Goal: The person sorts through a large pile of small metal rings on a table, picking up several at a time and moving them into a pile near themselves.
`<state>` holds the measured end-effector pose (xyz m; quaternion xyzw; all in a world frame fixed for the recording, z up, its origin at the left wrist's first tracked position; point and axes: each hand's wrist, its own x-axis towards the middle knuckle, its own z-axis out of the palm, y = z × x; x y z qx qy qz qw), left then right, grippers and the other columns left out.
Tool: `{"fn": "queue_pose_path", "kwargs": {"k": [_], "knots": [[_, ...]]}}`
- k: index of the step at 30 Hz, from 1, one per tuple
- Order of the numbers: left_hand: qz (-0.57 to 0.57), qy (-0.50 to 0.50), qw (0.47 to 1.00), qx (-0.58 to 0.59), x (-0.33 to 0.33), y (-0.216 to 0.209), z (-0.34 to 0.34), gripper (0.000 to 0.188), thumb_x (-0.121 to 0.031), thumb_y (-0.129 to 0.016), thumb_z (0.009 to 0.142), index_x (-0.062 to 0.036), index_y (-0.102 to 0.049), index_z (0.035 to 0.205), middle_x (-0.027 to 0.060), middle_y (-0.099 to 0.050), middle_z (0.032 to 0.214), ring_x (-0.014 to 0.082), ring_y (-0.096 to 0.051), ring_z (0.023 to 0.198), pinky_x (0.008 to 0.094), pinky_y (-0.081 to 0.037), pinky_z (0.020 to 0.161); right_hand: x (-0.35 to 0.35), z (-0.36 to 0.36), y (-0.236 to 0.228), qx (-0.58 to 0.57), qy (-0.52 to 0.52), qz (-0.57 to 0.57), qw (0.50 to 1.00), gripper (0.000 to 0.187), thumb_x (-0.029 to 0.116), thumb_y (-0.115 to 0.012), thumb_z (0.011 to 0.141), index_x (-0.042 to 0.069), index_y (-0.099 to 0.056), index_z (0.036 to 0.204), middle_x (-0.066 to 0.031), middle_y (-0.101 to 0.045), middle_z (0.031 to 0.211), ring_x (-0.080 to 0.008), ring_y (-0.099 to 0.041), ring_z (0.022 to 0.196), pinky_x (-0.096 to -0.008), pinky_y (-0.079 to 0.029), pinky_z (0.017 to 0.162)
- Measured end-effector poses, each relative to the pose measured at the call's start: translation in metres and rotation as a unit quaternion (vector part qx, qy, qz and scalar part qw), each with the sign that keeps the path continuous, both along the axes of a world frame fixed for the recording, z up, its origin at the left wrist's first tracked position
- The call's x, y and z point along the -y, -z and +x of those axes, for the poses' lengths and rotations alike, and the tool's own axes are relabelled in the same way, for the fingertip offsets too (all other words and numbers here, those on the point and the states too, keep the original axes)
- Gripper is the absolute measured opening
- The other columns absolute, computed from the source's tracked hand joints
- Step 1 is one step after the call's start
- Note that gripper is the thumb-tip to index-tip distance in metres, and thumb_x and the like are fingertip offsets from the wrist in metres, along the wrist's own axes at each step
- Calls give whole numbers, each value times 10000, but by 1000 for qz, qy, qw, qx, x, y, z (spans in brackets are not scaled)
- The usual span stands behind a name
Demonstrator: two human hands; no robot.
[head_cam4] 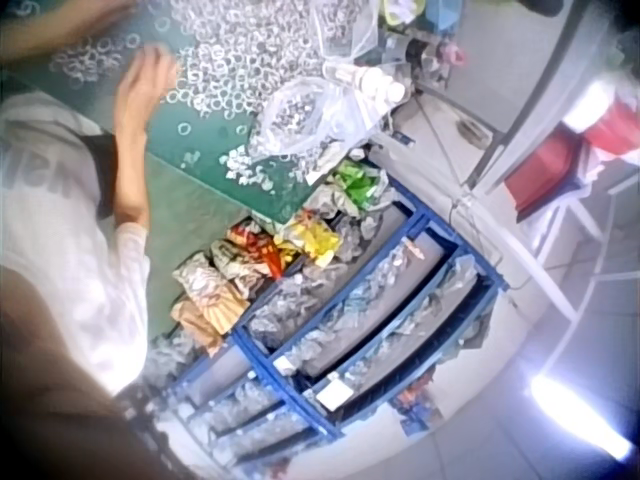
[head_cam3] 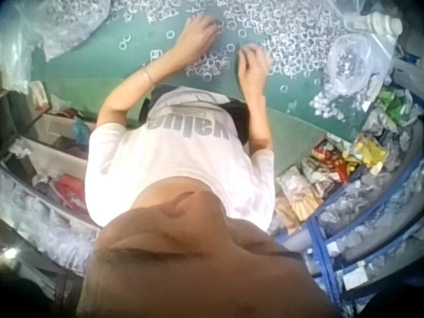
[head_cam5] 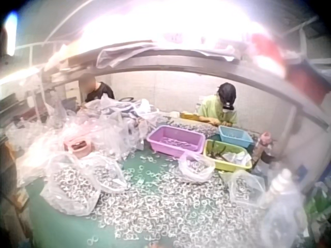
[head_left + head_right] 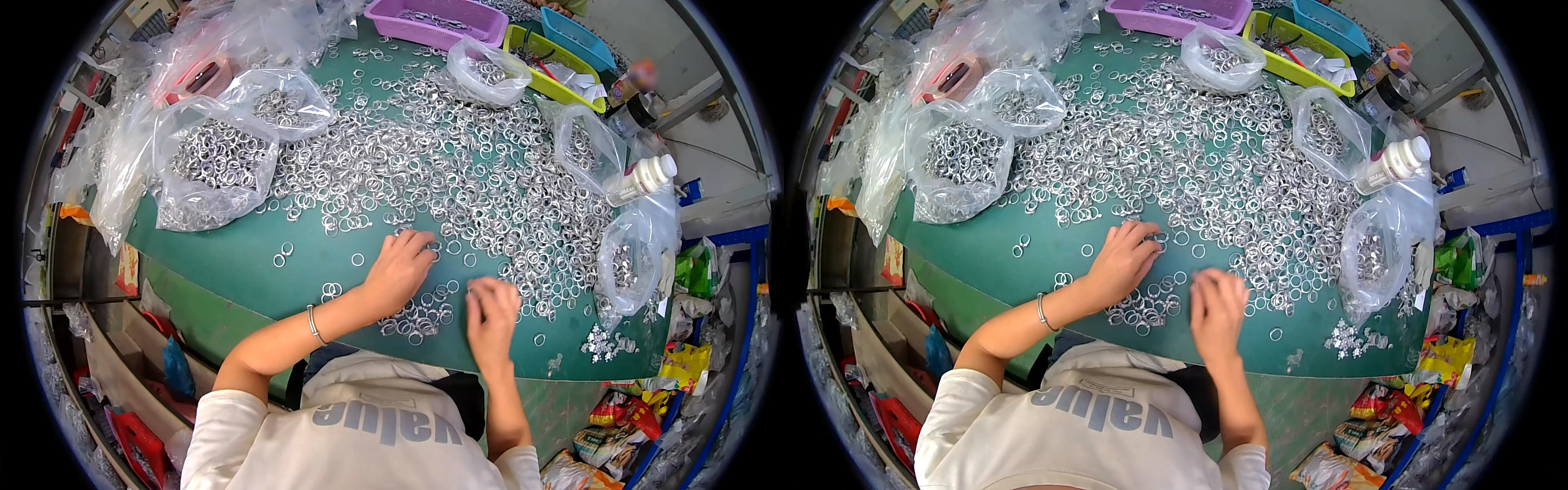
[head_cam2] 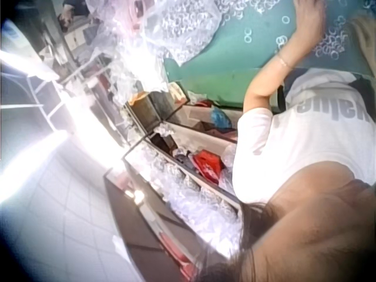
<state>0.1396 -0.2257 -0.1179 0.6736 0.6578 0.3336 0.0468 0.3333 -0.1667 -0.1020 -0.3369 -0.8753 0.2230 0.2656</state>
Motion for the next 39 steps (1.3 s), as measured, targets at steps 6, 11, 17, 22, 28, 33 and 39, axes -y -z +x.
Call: {"fn": "queue_pose_path", "kwargs": {"k": [6,11,17,22,28,33,39], "knots": [[2,16,999,42,-1,-1,2,205,-10,-677,767,-48,-611,958,81,-559,1103,251,-537,976,367,-386,773,-32,-29,10,66,16,83,994,143,83,-703,776,26,-658,899,-90,-585,1009,-270,-518,927,-397,-377,798],[5,38,992,124,6,-9,5,185,-31,-673,796,-54,-612,969,76,-587,1068,250,-567,928,368,-409,765,-19,-12,9,-59,33,-228,971,121,14,-620,856,3,-639,975,-98,-616,1078,-216,-601,850,-325,-478,702],[32,70,991,106,-3,-28,21,275,-68,-684,800,-71,-600,1062,84,-583,1100,273,-564,973,387,-430,826,-22,-20,-7,-385,-48,-745,543,333,62,-484,922,-45,-486,1237,-154,-601,1128,-244,-614,944,-333,-511,739],[30,7,992,121,-3,-34,7,322,-52,-686,792,-53,-579,1096,103,-562,1120,306,-544,990,396,-432,845,-112,-10,-18,-518,34,-770,371,268,-18,-507,903,-124,-483,1148,-257,-555,1132,-330,-579,1041,-377,-546,888],[-39,-1,997,69,-2,-13,-2,332,-30,-645,817,-42,-575,1142,117,-542,1142,312,-515,1050,397,-410,883,-217,-9,-68,-513,103,-523,673,425,72,-462,952,-169,-368,1290,-279,-422,1331,-376,-484,1214,-453,-426,1047],[-43,0,999,26,-3,0,-3,354,-10,-619,808,-33,-575,1159,112,-544,1140,291,-508,1063,398,-393,883,-105,-4,-48,-67,25,-322,944,232,105,-619,889,-13,-664,1084,-90,-670,1077,-150,-617,981,-311,-488,847],[-90,36,995,-29,-3,2,-5,353,12,-587,769,-25,-589,1121,101,-547,1116,269,-500,1040,370,-377,826,3,6,-11,114,-22,18,993,300,-15,-609,811,-49,-601,1109,-182,-576,1161,-357,-528,1065,-435,-422,922]]}}
